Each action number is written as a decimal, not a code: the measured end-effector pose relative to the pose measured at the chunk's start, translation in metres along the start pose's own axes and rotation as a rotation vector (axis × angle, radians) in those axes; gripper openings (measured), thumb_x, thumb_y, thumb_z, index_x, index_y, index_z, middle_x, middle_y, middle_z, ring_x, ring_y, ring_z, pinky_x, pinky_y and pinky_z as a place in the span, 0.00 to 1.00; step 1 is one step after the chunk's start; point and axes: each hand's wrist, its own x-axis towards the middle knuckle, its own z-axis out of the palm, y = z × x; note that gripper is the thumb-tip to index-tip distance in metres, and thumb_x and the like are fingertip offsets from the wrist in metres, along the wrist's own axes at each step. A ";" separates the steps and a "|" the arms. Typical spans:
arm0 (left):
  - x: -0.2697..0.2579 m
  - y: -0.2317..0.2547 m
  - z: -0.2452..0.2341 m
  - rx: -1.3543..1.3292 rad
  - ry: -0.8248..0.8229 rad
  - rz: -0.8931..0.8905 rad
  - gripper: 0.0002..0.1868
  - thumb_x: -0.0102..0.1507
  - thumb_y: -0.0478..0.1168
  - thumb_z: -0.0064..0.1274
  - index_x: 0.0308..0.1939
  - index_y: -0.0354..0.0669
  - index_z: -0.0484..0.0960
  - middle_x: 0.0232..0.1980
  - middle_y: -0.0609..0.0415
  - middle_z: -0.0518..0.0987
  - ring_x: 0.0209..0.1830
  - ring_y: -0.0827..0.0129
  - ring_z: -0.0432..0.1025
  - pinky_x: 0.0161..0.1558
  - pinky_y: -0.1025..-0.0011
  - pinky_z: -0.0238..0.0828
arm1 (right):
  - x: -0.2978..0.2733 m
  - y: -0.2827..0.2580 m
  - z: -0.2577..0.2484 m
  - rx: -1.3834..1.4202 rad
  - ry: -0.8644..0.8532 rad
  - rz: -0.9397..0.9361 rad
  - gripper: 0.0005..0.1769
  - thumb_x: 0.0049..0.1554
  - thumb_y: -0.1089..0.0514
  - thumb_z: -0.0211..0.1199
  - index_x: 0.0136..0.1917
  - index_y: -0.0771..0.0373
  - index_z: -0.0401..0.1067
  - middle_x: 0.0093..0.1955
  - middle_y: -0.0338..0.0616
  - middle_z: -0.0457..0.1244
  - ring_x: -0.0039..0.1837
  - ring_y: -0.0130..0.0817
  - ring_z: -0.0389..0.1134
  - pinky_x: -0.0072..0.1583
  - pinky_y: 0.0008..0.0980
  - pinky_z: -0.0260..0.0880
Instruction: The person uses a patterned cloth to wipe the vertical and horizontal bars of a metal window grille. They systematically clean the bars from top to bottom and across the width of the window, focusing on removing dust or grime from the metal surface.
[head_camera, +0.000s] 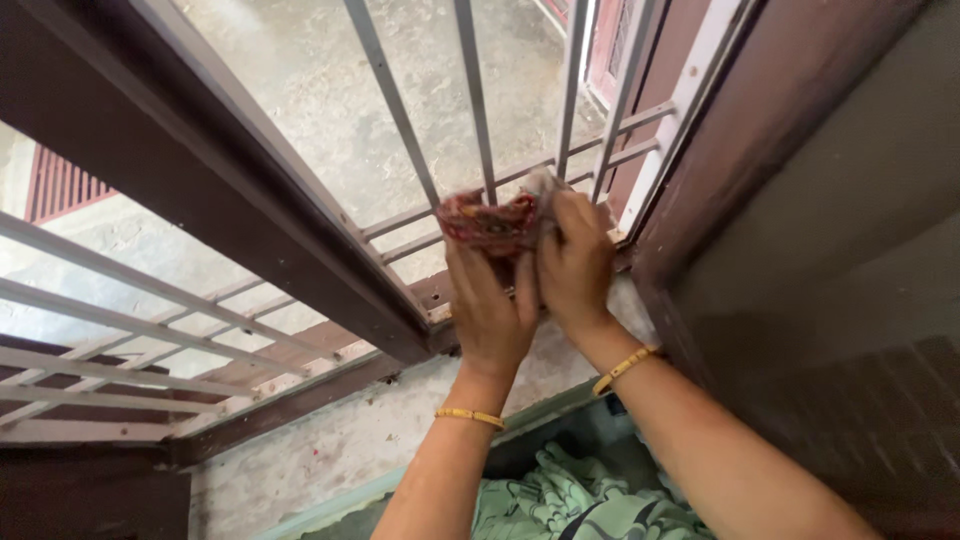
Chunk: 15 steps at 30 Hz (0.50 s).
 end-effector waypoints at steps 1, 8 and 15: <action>0.003 -0.003 0.001 0.019 0.036 -0.006 0.34 0.69 0.37 0.53 0.72 0.22 0.58 0.68 0.28 0.67 0.64 0.34 0.67 0.63 0.49 0.68 | 0.002 -0.002 0.009 -0.025 -0.031 -0.009 0.24 0.58 0.70 0.51 0.67 0.68 0.68 0.58 0.61 0.66 0.58 0.58 0.70 0.57 0.48 0.72; -0.002 -0.024 0.000 0.307 -0.151 0.122 0.25 0.66 0.36 0.48 0.65 0.23 0.68 0.69 0.31 0.69 0.68 0.36 0.67 0.70 0.46 0.61 | -0.002 0.008 0.013 -0.347 -0.450 0.294 0.36 0.60 0.55 0.58 0.78 0.62 0.51 0.48 0.60 0.68 0.45 0.65 0.70 0.47 0.59 0.68; -0.004 -0.019 0.016 0.636 -0.291 0.132 0.26 0.63 0.37 0.47 0.64 0.25 0.70 0.66 0.34 0.71 0.64 0.44 0.67 0.67 0.46 0.58 | 0.015 0.045 0.027 -0.429 -0.551 -0.022 0.25 0.60 0.55 0.51 0.70 0.61 0.62 0.72 0.53 0.59 0.47 0.61 0.71 0.45 0.56 0.71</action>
